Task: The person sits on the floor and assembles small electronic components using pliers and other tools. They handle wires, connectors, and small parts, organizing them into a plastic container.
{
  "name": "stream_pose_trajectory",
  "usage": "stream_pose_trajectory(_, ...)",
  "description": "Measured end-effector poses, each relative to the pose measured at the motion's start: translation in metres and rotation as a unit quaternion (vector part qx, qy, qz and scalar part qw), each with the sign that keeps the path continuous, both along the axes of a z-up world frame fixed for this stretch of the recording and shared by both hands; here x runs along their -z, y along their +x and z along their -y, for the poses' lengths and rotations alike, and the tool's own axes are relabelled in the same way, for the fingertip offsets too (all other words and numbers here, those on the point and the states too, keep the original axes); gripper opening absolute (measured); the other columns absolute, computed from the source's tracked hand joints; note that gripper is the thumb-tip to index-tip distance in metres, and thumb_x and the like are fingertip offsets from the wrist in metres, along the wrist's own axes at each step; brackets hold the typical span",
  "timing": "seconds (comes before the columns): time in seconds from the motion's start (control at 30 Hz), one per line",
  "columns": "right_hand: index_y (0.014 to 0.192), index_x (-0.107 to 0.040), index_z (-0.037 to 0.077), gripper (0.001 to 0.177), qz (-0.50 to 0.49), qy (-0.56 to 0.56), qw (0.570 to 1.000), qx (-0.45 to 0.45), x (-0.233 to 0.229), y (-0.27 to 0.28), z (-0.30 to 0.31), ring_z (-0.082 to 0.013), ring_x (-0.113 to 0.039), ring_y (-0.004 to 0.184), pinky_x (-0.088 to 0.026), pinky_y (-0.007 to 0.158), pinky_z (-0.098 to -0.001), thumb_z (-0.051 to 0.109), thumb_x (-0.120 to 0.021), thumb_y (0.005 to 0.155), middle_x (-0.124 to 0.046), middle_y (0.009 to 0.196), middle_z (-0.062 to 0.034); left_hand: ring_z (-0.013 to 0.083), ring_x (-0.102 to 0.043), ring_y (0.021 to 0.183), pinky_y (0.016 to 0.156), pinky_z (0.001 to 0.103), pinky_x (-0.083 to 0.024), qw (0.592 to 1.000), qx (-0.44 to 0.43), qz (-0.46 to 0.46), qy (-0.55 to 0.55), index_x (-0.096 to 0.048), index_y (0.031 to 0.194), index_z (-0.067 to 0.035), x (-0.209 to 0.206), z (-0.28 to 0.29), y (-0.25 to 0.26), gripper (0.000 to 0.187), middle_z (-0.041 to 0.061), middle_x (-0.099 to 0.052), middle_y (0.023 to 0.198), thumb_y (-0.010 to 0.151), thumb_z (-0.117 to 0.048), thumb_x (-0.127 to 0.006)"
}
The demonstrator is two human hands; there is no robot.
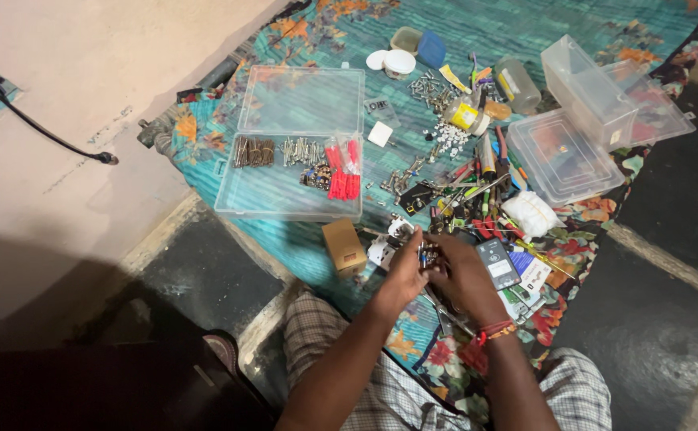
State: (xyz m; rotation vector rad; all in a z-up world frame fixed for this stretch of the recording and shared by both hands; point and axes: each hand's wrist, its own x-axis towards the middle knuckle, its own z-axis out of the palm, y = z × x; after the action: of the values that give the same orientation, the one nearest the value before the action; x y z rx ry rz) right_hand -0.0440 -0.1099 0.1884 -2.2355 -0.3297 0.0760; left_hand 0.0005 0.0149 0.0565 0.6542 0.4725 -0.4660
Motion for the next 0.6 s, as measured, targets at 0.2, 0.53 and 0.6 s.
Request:
stream_pose_trajectory(0.2,0.143,-0.048,0.004,0.072,0.135,-0.070,0.988,-0.018,0.025,-0.005,-0.006,-0.0437,-0.059,0.116,-0.047,0.098,-0.0492,0.009,-0.074,0.075,-0.065,0.123,-0.0240,0.0205,-0.068,0.097,0.087,0.036,-0.058,0.996,0.051,0.072,-0.026,-0.073,0.119,-0.006,-0.002,-0.001,-0.006,0.052,0.010,-0.071,0.110,0.109,-0.049,-0.044)
stream_pose_trajectory(0.53,0.152,-0.041,0.009,0.075,0.075,-0.075,0.994,0.037,0.026,-0.021,0.001,-0.0393,-0.064,0.107,-0.050,0.092,-0.0469,0.013,-0.071,0.083,-0.066,0.117,-0.0207,0.0175,-0.066,0.108,0.095,0.034,-0.056,0.990,0.093,0.109,-0.012,-0.066,0.130,-0.006,0.017,0.012,-0.009,0.048,0.006,-0.068,0.120,0.109,-0.044,-0.047)
stream_pose_trajectory(0.6,0.152,-0.041,0.009,0.071,0.066,-0.055,0.994,0.066,0.033,-0.025,0.005,-0.0390,-0.065,0.107,-0.052,0.092,-0.0462,0.015,-0.070,0.087,-0.065,0.120,-0.0222,0.0177,-0.066,0.109,0.093,0.033,-0.056,0.984,0.112,0.136,-0.029,-0.064,0.132,-0.006,0.030,0.014,-0.009,0.046,0.007,-0.067,0.121,0.109,-0.043,-0.050)
